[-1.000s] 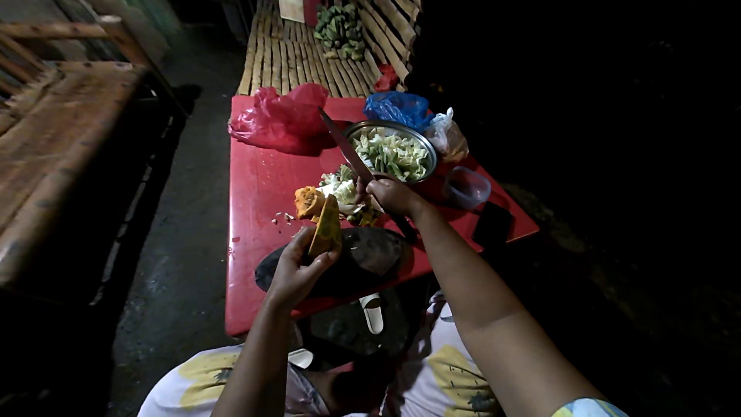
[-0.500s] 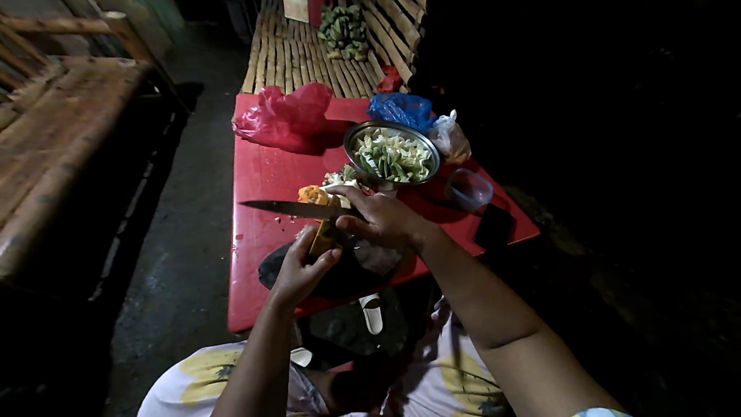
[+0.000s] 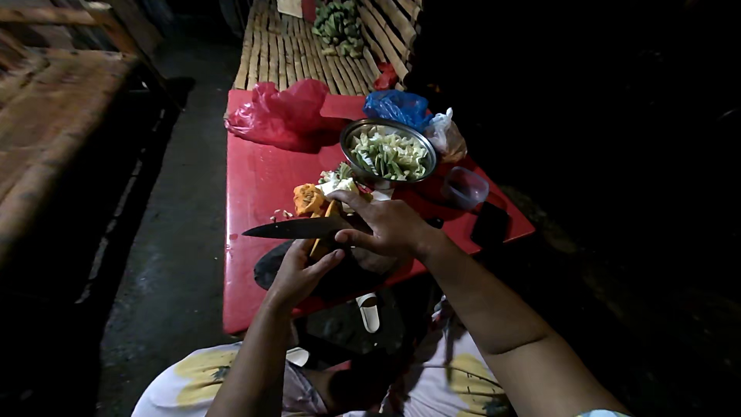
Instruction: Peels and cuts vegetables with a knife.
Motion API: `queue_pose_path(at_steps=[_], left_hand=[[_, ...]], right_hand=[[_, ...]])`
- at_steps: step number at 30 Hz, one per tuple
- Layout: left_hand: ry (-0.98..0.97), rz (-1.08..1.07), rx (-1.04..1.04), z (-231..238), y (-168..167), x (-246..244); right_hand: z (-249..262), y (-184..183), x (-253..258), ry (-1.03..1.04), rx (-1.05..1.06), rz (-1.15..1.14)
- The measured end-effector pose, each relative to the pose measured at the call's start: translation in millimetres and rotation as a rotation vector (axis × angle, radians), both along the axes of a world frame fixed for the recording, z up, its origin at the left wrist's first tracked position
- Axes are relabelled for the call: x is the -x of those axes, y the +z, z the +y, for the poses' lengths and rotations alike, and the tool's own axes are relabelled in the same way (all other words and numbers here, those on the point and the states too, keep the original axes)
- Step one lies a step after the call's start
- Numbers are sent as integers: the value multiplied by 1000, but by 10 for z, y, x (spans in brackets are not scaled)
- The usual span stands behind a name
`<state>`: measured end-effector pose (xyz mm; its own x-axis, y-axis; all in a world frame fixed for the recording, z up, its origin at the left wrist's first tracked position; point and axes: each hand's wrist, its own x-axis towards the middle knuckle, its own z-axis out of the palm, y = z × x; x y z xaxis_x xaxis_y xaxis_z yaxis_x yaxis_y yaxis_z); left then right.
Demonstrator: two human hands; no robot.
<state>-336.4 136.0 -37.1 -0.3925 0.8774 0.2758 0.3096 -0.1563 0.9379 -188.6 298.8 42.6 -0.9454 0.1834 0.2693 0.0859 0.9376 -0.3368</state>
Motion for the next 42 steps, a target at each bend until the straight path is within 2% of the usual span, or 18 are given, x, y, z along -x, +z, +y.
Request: queue_pose_path(at_steps=[5, 13, 20, 30, 35, 40, 42], left_hand=[[-45, -5, -20, 3, -8, 18], [-19, 29, -18, 7, -2, -18], [118, 274, -29, 4, -88, -11], [231, 548, -103, 43, -93, -59], [254, 595, -161, 54, -154, -17], [244, 641, -178, 67, -170, -40], [199, 714, -196, 81, -196, -61]], right_hand=[[10, -72, 41, 4, -91, 92], [-8, -48, 52, -26, -102, 69], [-46, -71, 105, -50, -124, 63], [-158, -93, 234, -67, -38, 171], [-106, 34, 185, 65, 160, 95], [-31, 24, 176, 123, 128, 117], [35, -3, 250, 166, 232, 136]])
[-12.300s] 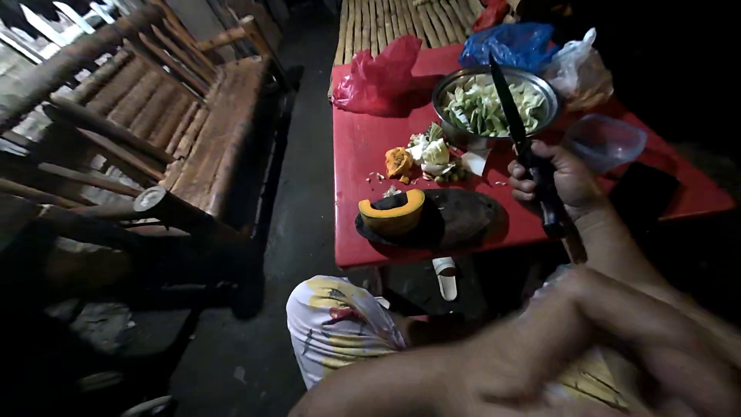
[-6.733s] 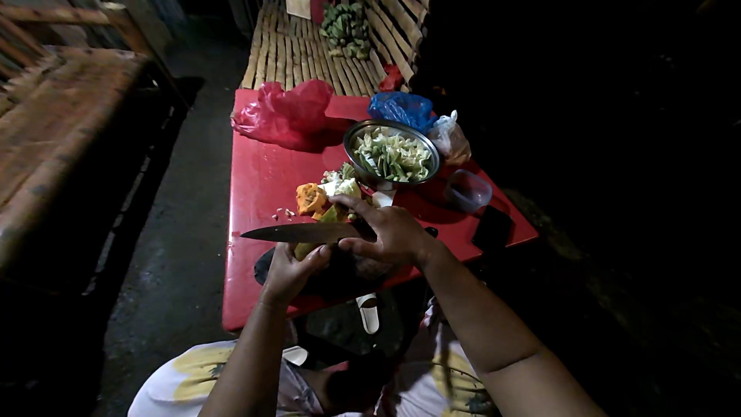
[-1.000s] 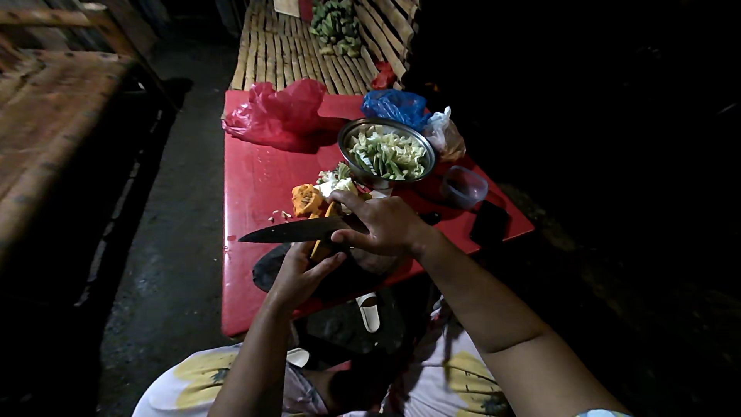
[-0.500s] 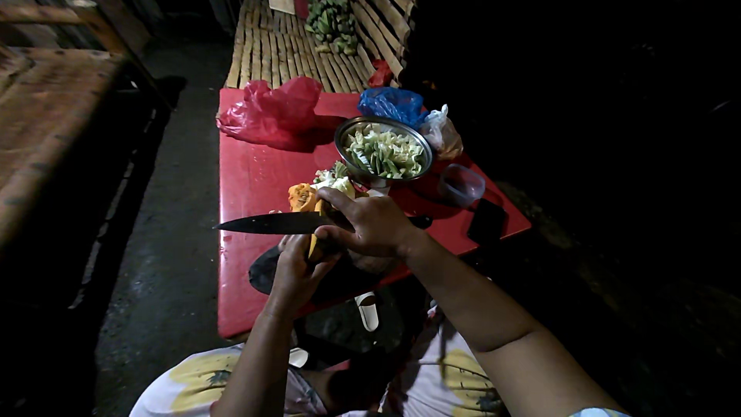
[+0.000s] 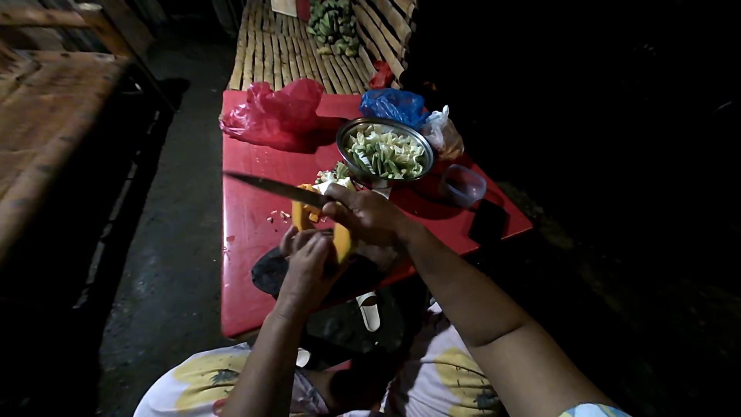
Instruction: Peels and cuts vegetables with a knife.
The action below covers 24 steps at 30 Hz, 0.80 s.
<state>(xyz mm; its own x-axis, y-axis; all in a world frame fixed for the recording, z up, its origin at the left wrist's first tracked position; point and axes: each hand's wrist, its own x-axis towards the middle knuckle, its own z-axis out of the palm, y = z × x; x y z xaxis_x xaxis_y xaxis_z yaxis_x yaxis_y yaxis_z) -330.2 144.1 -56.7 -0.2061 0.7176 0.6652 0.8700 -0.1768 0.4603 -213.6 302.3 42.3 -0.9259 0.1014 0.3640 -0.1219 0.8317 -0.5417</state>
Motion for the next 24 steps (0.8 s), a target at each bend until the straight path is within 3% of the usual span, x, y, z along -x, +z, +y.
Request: queue_pose_path(at_steps=[4, 9, 14, 18, 22, 24], left_hand=[[-2, -150, 64, -17, 80, 8], [-36, -278, 92, -23, 107, 29], [-60, -480, 135, -67, 104, 46], [-89, -666, 36, -76, 136, 29], [-41, -852, -107, -63, 127, 46], [-108, -984, -209, -36, 127, 73]], right_hand=[[193, -35, 88, 28, 311, -100], [385, -80, 206, -319, 603, -348], [543, -190, 368, -453, 450, -359], [570, -183, 401, -533, 280, -246], [541, -105, 337, -531, 359, -153], [492, -81, 291, -444, 444, -141]])
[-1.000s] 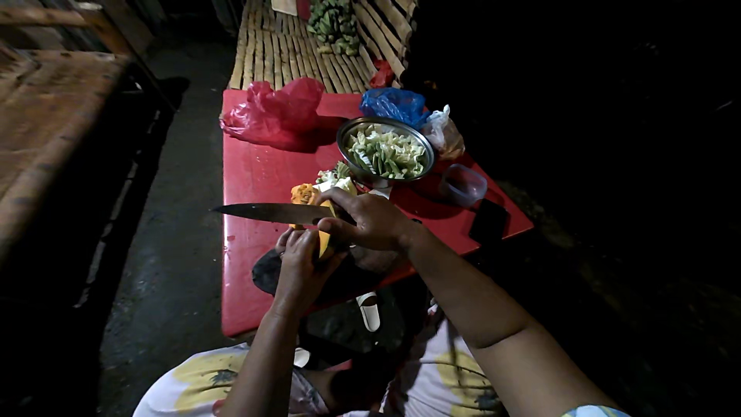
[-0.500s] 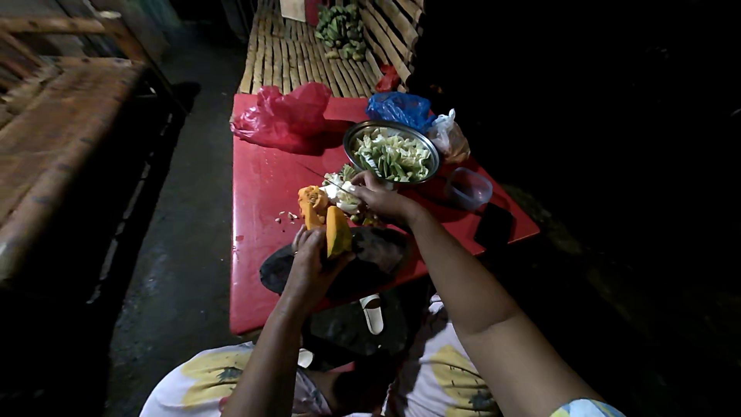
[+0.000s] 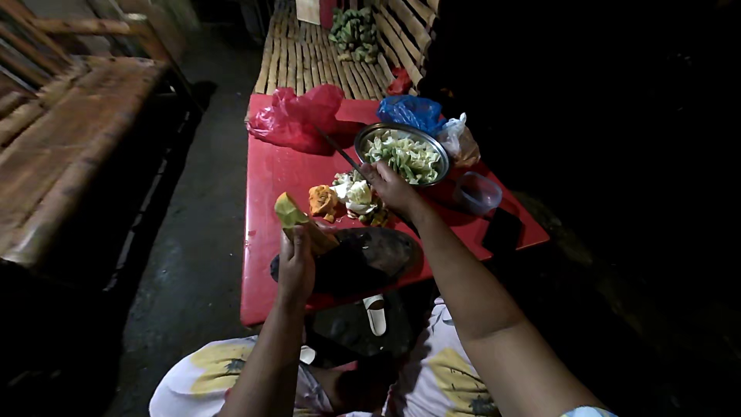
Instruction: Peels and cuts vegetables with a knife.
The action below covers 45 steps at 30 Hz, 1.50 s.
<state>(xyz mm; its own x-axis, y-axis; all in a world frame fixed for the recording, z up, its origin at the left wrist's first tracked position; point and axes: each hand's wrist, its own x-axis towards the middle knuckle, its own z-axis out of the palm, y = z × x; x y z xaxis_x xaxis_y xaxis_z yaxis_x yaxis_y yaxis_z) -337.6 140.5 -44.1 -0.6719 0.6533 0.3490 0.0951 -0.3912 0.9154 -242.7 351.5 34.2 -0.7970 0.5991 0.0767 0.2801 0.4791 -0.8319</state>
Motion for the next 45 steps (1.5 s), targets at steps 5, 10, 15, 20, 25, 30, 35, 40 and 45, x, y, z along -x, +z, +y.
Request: queue_pose_path(at_steps=[5, 10, 15, 20, 25, 30, 35, 40, 45], left_hand=[[-12, -470, -272, 46, 114, -162], [-111, -626, -422, 32, 122, -296], [15, -347, -168, 8, 161, -323], [93, -80, 95, 23, 409, -251], [-73, -55, 281, 91, 673, -224], [-287, 36, 400, 113, 515, -79], [-173, 380, 437, 61, 205, -32], [-65, 316, 461, 36, 285, -27], [-233, 185, 432, -8, 310, 70]], right_hand=[[-373, 90, -211, 259, -24, 154], [-626, 34, -388, 312, -225, 66], [-565, -68, -471, 362, -216, 59], [-593, 25, -553, 451, -134, 195], [-617, 2, -466, 487, -132, 208], [-486, -49, -456, 403, -96, 203], [-355, -107, -436, 393, -85, 250], [-386, -16, -520, 435, -289, 128], [-452, 15, -593, 436, -420, -86]])
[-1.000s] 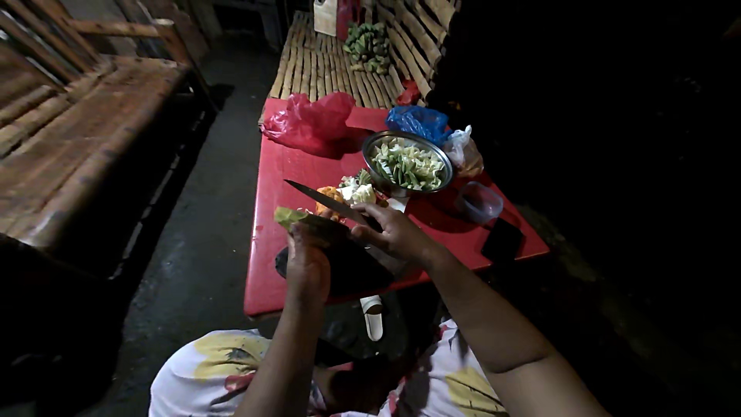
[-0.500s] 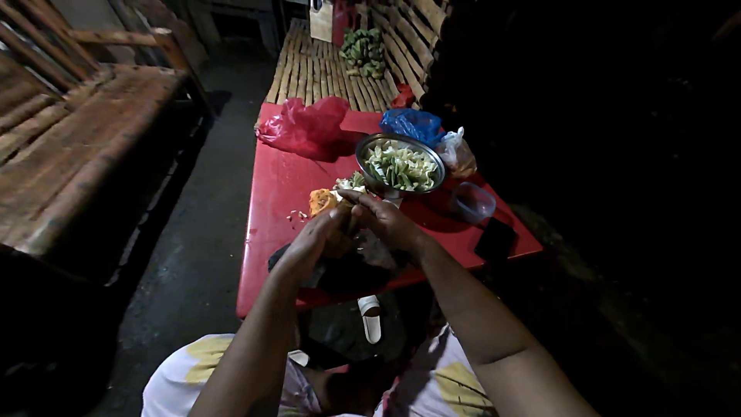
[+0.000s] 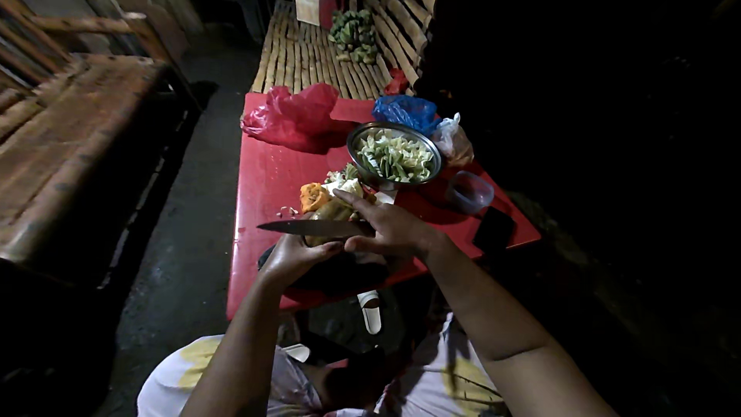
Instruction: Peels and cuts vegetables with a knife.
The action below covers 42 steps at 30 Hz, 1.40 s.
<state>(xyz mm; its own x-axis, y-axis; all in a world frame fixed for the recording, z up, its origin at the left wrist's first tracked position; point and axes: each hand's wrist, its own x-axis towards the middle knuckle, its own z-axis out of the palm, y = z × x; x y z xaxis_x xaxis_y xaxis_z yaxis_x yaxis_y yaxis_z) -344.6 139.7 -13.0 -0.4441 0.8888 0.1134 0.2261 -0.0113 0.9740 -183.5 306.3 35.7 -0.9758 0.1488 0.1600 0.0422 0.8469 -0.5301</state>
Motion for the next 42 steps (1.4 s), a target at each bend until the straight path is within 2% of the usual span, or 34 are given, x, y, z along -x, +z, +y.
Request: queue_pose_path(at_steps=[7, 14, 20, 28, 33, 37, 42], left_hand=[[12, -40, 47, 42, 84, -67], [8, -17, 38, 55, 86, -54], [4, 0, 44, 60, 91, -60], [51, 148, 121, 54, 60, -74], [62, 244, 57, 58, 30, -86], [107, 278, 119, 33, 57, -103], [45, 270, 84, 34, 40, -90]], right_hand=[[16, 7, -2, -25, -41, -142], [34, 8, 40, -55, -74, -158], [87, -60, 68, -40, -100, -88], [93, -46, 133, -56, -117, -105], [55, -18, 170, -71, -132, -78], [48, -32, 198, -84, -146, -33], [104, -23, 210, -52, -125, -26]])
